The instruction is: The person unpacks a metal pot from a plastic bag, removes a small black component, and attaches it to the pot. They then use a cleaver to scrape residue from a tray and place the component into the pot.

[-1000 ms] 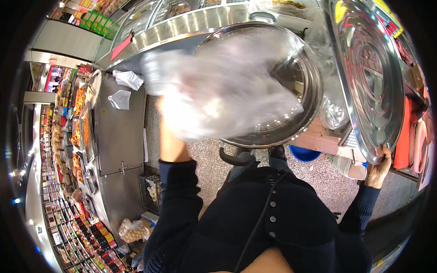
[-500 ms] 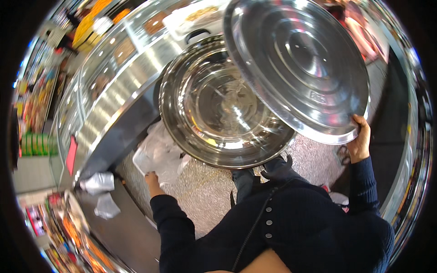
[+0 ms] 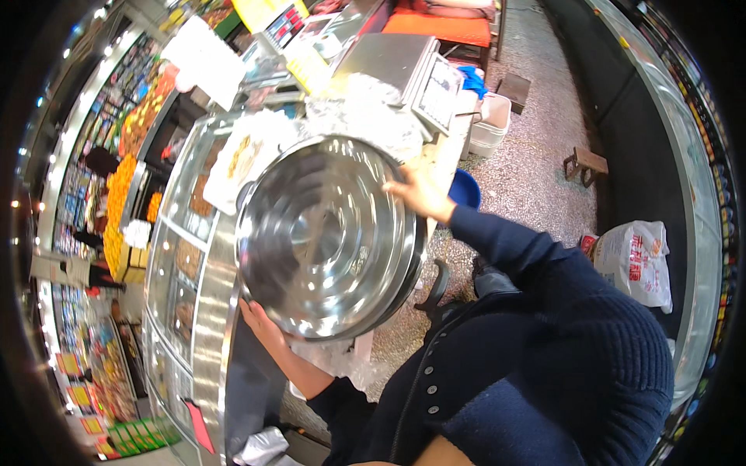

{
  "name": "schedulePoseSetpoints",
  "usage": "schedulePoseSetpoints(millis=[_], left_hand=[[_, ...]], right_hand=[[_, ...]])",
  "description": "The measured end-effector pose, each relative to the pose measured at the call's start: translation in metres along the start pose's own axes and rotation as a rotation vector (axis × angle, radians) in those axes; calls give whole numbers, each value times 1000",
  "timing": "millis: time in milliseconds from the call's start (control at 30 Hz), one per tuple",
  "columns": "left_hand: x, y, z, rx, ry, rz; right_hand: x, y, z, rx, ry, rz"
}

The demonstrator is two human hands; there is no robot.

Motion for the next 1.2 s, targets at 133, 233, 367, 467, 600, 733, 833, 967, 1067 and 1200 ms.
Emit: schedulePoseSetpoints(millis=[133,233,367,467,600,733,833,967,1067,1200], left_hand=[[19,6,-3,-275,70,108],[33,9,-29,-6,-166,115],[47,3,-1,-380,-128,220],[50,3,33,-455,-100,238],[45,17,107,-567,113,213],[31,82,188,-452,287,45],[19,175,249,-377,431,-258],[-10,278,317,-279,698,-64],[-65,329,331,-77,604,-22],[-93,326,303,159,295,-285]], right_hand=[[-2,-17,-41,396,-537,189],[-58,-45,-24,413,-504,284],[-150,11,8,650,-649,-10],[-177,70,22,814,-887,-110],[-271,82,22,300,-493,-210],[-355,31,-45,-202,-458,-341],[-353,-31,-116,-586,-725,-369],[-339,-46,-146,-1031,-493,-957],[-359,-38,-139,-1059,-334,-800],[-390,-66,-118,-785,-468,-410]])
Point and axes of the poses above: each hand's wrist, its own x-axis away from the middle knuckle, its own y-axis out of the palm, z = x × y, the point moved 10 cm from there along -x, towards the middle knuckle, and after that the axes turned 5 degrees about z, right-handed, at the moved point
